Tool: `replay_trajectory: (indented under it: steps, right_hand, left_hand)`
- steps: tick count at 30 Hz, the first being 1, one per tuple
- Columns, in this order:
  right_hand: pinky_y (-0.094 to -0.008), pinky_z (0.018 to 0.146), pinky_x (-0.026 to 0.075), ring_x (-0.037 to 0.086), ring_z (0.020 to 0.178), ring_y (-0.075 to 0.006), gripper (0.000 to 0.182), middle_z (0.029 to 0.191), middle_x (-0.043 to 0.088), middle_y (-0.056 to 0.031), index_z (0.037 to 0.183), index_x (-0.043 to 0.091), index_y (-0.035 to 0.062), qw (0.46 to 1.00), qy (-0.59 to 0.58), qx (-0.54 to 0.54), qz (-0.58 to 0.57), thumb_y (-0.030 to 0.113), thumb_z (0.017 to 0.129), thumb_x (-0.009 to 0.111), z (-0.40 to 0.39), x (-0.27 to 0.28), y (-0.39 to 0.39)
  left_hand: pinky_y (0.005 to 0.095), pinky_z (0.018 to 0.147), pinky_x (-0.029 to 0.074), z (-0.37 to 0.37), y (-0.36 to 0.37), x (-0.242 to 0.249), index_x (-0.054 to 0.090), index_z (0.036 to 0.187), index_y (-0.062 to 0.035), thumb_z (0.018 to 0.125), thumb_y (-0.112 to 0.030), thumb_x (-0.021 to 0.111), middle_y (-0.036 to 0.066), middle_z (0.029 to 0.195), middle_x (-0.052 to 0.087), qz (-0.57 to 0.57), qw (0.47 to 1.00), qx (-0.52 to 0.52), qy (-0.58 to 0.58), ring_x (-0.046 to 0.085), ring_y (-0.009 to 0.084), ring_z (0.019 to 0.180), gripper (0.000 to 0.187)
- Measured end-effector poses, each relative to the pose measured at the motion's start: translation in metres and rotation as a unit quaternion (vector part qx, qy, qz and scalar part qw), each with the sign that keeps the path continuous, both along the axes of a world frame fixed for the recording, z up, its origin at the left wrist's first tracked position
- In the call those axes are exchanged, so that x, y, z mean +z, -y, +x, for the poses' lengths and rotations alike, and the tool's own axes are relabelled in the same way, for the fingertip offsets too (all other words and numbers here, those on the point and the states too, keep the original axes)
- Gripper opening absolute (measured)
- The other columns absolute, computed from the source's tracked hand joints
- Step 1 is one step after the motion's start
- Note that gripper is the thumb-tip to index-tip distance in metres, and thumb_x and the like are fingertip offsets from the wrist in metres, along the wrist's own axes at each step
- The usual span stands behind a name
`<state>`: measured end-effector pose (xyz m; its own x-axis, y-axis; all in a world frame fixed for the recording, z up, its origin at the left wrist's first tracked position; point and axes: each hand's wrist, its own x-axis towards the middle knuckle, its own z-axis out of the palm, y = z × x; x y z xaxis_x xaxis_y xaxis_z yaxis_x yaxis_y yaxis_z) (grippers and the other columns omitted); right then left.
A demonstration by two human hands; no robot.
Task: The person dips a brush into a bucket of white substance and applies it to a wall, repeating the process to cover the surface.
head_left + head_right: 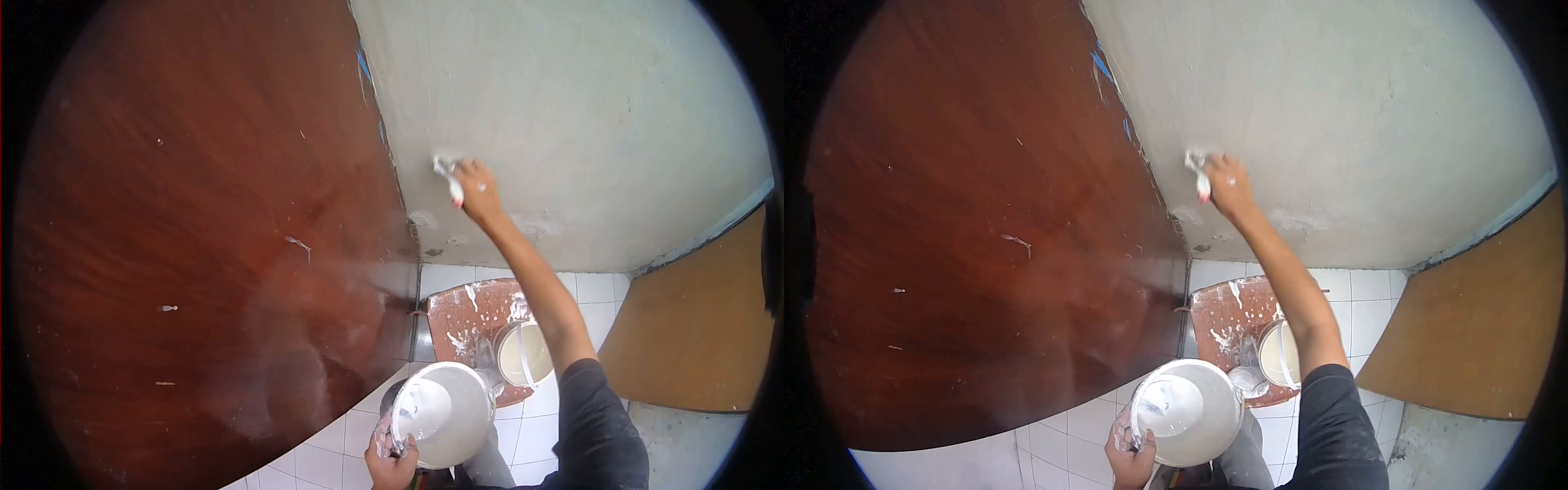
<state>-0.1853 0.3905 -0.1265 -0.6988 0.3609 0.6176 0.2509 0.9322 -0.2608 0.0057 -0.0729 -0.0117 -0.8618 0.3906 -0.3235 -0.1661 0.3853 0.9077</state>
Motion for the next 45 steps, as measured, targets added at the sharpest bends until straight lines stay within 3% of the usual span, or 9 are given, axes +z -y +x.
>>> replay_trajectory:
  steps: [6,9,13,16,27,31,36,42,45]
  right_hand:
    - [-0.0396,0.072,0.040,0.054,0.087,-0.0258,0.062,0.101,0.060,-0.0031,0.134,0.060,0.0225,0.975,-0.187,-0.073,0.096,0.008,0.074,0.067,0.002,0.150,-0.004]
    - [-0.0391,0.071,0.040,0.054,0.085,-0.0248,0.057,0.099,0.060,-0.0030,0.134,0.061,0.0219,0.971,-0.159,-0.094,0.155,0.009,0.079,0.062,-0.006,0.113,0.002]
    - [-0.0432,0.080,0.046,0.057,0.093,-0.0230,0.046,0.107,0.062,-0.0016,0.130,0.063,0.0192,0.975,-0.051,-0.036,0.214,0.013,0.085,0.056,-0.013,-0.040,0.015]
    - [-0.0428,0.082,0.045,0.057,0.098,-0.0230,0.036,0.108,0.062,-0.0018,0.120,0.066,0.0173,0.995,0.075,-0.009,0.064,0.013,0.086,0.055,-0.015,-0.146,0.028]
    - [-0.0392,0.075,0.041,0.053,0.086,-0.0240,0.053,0.108,0.062,-0.0014,0.134,0.061,0.0231,0.973,-0.195,-0.078,0.095,0.009,0.082,0.058,-0.003,0.058,0.005]
    - [-0.0401,0.079,0.043,0.055,0.089,-0.0204,0.052,0.108,0.063,0.0014,0.136,0.060,0.0233,0.970,-0.124,-0.093,0.185,0.011,0.085,0.056,-0.010,-0.041,0.013]
    - [-0.0416,0.085,0.046,0.057,0.096,-0.0198,0.046,0.113,0.062,0.0016,0.131,0.062,0.0218,0.992,0.031,-0.043,0.114,0.012,0.087,0.054,-0.010,-0.169,0.035]
    - [-0.0422,0.087,0.047,0.059,0.102,-0.0254,0.036,0.115,0.062,-0.0020,0.121,0.067,0.0180,0.987,0.126,-0.021,-0.094,0.011,0.086,0.061,0.002,-0.138,0.041]
    - [-0.0403,0.085,0.050,0.062,0.095,-0.0260,0.035,0.109,0.068,-0.0078,0.121,0.068,0.0117,0.982,-0.018,0.027,-0.187,0.025,0.089,0.069,0.034,-0.089,0.039]
  left_hand:
    - [0.0325,0.094,0.046,-0.002,-0.004,0.001,0.050,0.133,0.0092,0.090,0.003,0.058,0.016,0.120,0.061,0.033,0.999,0.011,0.029,0.058,0.0220,0.109,0.044]
    - [0.0319,0.093,0.046,-0.004,-0.002,-0.009,0.051,0.132,0.0092,0.090,0.002,0.059,0.015,0.117,0.063,-0.014,0.999,-0.026,-0.045,0.059,0.0212,0.107,0.044]
    - [0.0315,0.094,0.046,-0.001,0.016,-0.053,0.052,0.132,0.0091,0.089,0.001,0.060,0.014,0.117,0.064,-0.036,0.997,-0.026,-0.067,0.060,0.0208,0.106,0.044]
    - [0.0314,0.095,0.046,-0.001,0.013,-0.054,0.050,0.135,0.0090,0.089,0.000,0.061,0.013,0.121,0.063,-0.038,0.993,-0.017,-0.108,0.060,0.0204,0.108,0.048]
    - [0.0307,0.095,0.045,0.001,0.012,-0.042,0.049,0.135,0.0075,0.089,0.001,0.062,0.013,0.121,0.062,-0.055,0.994,-0.019,-0.093,0.058,0.0193,0.108,0.048]
    - [0.0308,0.096,0.045,0.010,0.037,-0.082,0.050,0.135,0.0080,0.089,0.001,0.062,0.014,0.122,0.063,-0.070,0.993,-0.028,-0.090,0.059,0.0200,0.108,0.048]
    - [0.0305,0.095,0.045,0.008,0.038,-0.092,0.048,0.137,0.0082,0.090,0.002,0.061,0.014,0.121,0.063,-0.097,0.983,-0.037,-0.149,0.060,0.0202,0.108,0.049]
    - [0.0320,0.099,0.043,0.003,0.031,-0.057,0.046,0.138,0.0089,0.091,0.003,0.058,0.015,0.127,0.060,-0.087,0.994,-0.034,-0.052,0.058,0.0206,0.114,0.048]
    - [0.0353,0.104,0.043,0.003,0.006,-0.014,0.042,0.137,0.0127,0.088,0.008,0.057,0.020,0.130,0.056,0.009,1.000,0.003,-0.024,0.056,0.0243,0.121,0.051]
